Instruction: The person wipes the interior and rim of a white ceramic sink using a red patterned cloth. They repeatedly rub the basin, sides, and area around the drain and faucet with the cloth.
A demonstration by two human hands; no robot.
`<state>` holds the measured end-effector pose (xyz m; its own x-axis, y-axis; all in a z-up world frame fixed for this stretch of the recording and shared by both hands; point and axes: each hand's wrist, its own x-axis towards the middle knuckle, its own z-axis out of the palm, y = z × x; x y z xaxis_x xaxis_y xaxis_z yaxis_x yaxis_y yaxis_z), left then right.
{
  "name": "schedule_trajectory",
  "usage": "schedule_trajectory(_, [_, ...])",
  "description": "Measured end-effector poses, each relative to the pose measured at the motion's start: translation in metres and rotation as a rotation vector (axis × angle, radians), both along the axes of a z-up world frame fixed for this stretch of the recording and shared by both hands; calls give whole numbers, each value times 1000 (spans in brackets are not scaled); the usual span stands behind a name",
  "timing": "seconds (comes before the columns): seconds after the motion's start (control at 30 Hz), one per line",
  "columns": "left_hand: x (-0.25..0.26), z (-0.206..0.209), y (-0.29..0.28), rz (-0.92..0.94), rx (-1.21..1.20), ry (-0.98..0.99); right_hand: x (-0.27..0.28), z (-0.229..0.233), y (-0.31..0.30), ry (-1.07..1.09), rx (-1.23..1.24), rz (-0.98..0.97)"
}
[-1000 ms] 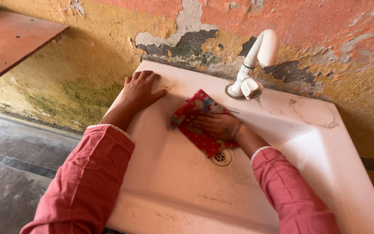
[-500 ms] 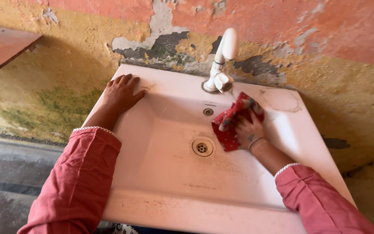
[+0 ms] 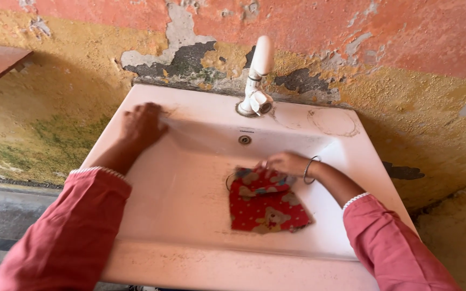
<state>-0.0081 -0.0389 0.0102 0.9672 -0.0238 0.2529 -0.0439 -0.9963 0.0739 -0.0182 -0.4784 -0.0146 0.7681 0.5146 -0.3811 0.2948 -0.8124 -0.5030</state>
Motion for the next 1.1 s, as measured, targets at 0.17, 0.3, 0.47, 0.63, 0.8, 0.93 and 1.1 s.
schedule_trajectory(0.17, [-93, 4, -124, -587, -351, 84, -4, 31, -51, -817, -294, -111])
schedule_trajectory(0.3, [-124, -46, -227, -904, -255, 117, -5, 21, -72, -822, -181, -172])
schedule_trajectory(0.47, [-119, -103, -299, -802, -153, 155, 2, 6, -77, -768, -289, -162])
schedule_trajectory(0.63, [-73, -119, -331, -778, -179, 34, 2, 7, -76, -737, -278, -153])
schedule_trajectory(0.8, [-125, -114, -284, -1219, 93, 150, 0, 13, -71, -728, -290, -159])
schedule_trajectory(0.93, [-139, -94, -219, -1392, -85, 510, -3, 13, -70, -719, -319, -162])
schedule_trajectory(1.1, [-142, -93, -222, -1274, -63, 279, -2, 12, -68, -723, -387, -153])
